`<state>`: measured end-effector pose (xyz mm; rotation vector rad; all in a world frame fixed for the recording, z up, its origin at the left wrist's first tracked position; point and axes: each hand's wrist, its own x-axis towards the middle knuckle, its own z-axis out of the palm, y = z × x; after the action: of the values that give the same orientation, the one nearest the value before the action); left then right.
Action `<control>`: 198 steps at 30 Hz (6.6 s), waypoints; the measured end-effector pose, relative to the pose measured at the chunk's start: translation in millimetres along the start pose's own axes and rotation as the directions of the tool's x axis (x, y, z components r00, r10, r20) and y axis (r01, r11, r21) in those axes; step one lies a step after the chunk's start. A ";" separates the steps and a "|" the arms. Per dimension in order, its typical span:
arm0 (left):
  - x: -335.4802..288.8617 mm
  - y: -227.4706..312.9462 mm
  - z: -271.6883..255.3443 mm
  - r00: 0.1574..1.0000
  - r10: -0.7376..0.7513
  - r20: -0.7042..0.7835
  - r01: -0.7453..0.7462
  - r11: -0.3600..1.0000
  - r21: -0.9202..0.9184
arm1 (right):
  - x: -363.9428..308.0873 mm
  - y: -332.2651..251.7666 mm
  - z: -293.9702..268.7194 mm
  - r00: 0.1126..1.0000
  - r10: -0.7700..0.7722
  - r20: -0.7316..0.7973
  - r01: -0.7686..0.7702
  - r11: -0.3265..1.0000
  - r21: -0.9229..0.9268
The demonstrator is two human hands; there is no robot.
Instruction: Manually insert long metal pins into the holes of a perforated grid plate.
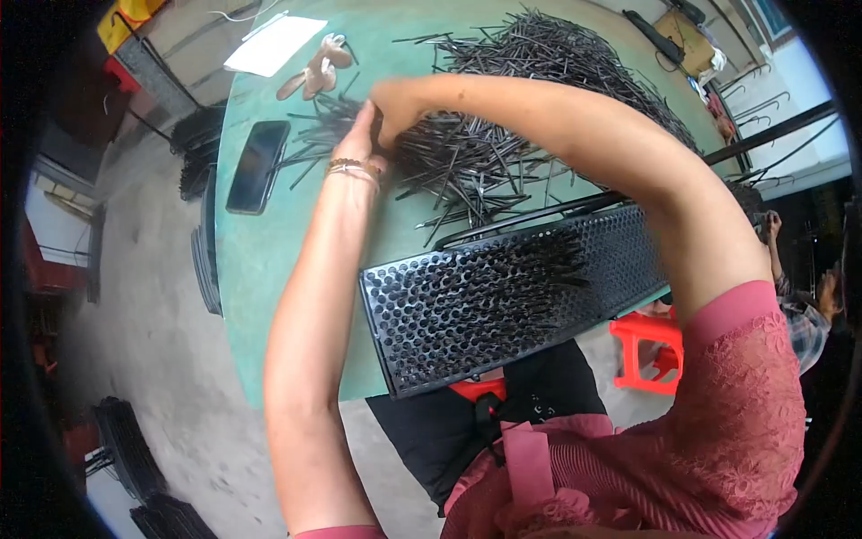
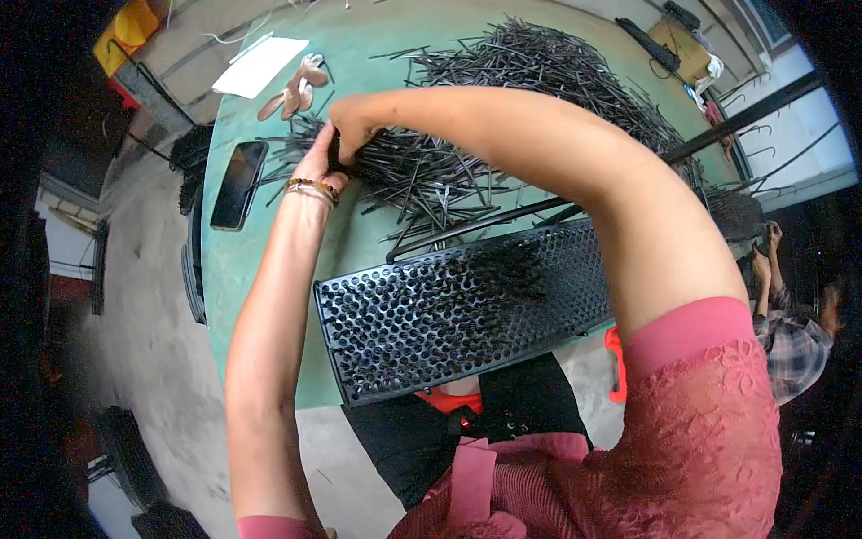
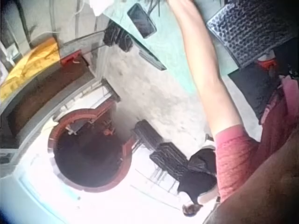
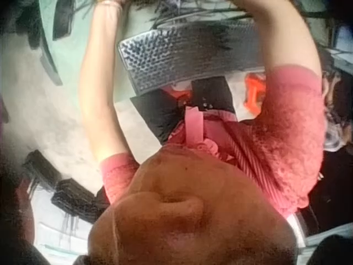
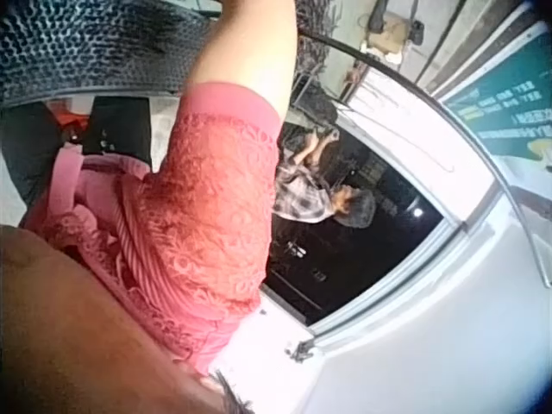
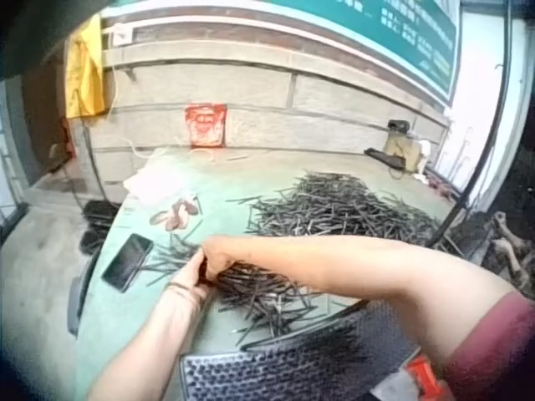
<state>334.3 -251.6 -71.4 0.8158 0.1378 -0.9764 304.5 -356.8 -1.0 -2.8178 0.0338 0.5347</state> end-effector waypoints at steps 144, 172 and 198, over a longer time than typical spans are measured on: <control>-385.3 -175.7 -12.7 0.952 -0.065 0.299 0.117 0.980 -0.159 | -255.2 -36.7 -79.5 0.252 -0.172 -0.952 0.067 0.985 -0.160; -389.2 -182.5 35.8 0.957 -0.035 0.289 0.064 0.994 -0.091 | -388.4 -119.9 160.2 0.651 0.487 -0.582 0.576 0.183 0.797; -372.6 -191.9 31.0 0.976 -0.095 0.195 0.020 0.935 0.355 | -390.4 -85.7 151.8 0.990 0.140 -0.032 0.013 0.128 0.992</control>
<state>-37.7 -74.9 12.1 1.0327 -0.2025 -1.1554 -107.0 -244.2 27.1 -1.4270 0.3944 0.1752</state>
